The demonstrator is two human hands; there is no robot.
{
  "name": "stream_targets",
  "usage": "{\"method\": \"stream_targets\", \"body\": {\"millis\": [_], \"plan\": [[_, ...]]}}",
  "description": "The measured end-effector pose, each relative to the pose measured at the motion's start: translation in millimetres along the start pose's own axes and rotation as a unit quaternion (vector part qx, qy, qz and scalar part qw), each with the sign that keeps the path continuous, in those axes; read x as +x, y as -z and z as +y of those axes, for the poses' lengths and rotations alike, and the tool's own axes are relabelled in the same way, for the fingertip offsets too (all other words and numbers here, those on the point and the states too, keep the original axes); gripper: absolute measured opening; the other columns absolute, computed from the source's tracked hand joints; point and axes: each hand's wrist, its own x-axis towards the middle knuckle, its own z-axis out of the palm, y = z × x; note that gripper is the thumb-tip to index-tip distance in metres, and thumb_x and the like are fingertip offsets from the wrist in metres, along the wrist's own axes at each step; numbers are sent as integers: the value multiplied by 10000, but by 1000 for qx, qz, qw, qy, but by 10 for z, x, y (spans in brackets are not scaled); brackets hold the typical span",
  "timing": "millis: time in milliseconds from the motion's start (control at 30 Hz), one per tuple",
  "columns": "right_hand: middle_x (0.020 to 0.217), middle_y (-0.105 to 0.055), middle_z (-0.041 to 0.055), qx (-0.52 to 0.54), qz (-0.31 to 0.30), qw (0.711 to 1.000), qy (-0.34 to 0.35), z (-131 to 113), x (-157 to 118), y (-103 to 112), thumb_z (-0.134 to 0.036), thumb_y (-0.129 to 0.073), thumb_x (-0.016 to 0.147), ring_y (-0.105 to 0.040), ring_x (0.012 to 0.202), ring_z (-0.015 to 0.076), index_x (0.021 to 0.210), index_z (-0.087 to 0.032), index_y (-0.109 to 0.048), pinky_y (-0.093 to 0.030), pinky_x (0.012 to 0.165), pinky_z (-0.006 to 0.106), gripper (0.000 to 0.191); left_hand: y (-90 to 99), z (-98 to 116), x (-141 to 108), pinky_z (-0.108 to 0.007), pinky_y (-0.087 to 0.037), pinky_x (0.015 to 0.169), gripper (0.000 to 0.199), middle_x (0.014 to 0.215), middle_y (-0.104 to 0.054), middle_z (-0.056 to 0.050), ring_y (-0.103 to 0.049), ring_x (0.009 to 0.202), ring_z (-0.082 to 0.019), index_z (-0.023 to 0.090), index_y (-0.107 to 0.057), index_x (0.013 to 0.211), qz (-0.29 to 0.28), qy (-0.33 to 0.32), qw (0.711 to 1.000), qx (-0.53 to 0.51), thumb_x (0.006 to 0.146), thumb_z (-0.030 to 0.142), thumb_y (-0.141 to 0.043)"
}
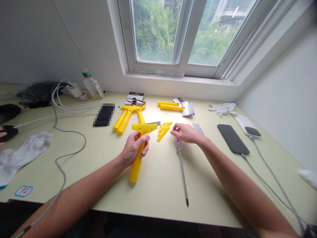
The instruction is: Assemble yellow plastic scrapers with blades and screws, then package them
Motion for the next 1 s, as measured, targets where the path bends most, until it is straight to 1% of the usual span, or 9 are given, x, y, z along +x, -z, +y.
{"method": "stream_targets", "body": {"millis": [233,300,400,500,567,700,800,900,1000], "plan": [[1014,-701,112,-50,18,998,19,-5,-49,-13,-451,-515,875,-634,924,269,1004,-209,-657,-434,725,334,309,-40,32,-22,-167,-273,342,268,429,-461,63,-346,316,-50,179,-461,743,-3,4,1000,-1,880,367,-594],[1074,-674,128,-50,56,997,27,-50,-72,-11,-464,-505,887,-629,942,272,1046,-206,-654,-441,765,360,338,-47,41,-28,-166,-275,344,273,432,-463,63,-349,317,-48,178,-463,741,-6,5,1000,-2,873,371,-604],[1114,-654,107,43,123,987,95,-142,-103,9,-464,-467,923,-633,880,220,1084,-213,-638,-469,780,366,344,-59,51,-44,-165,-281,346,289,440,-463,63,-356,315,-44,173,-469,724,-9,11,1000,0,857,377,-624],[1086,-669,69,212,86,955,188,-226,-130,30,-452,-499,924,-637,787,165,1126,-220,-609,-510,721,331,326,-69,52,-64,-167,-281,339,308,451,-463,59,-368,314,-46,168,-479,714,-31,22,999,6,842,400,-637],[1072,-671,67,273,68,934,220,-261,-147,39,-423,-563,897,-638,790,156,1116,-210,-609,-523,715,324,309,-72,46,-78,-168,-282,337,310,455,-461,56,-374,317,-49,165,-487,715,-51,25,998,9,843,406,-634],[935,-671,42,315,67,914,246,-280,-174,53,-335,-647,847,-627,785,144,1052,-195,-633,-531,740,322,249,-66,30,-102,-172,-286,339,292,438,-465,51,-362,311,-50,163,-492,722,-80,26,996,13,864,388,-611],[892,-666,32,330,78,906,253,-285,-184,59,-322,-679,823,-624,783,139,1007,-195,-658,-532,749,317,224,-60,29,-115,-175,-283,340,294,429,-472,44,-365,310,-53,164,-486,721,-94,29,995,14,869,387,-608],[848,-670,23,384,98,886,242,-308,-191,40,-347,-720,791,-628,760,139,993,-196,-663,-534,732,310,259,-59,37,-125,-180,-286,345,295,424,-473,42,-364,310,-55,164,-486,720,-97,26,995,18,870,387,-607],[804,-678,17,427,91,870,230,-349,-199,0,-362,-742,773,-643,744,149,1032,-203,-654,-538,724,318,317,-64,42,-134,-185,-292,346,288,432,-478,43,-364,308,-55,158,-503,738,-94,21,995,25,871,391,-610]]}}
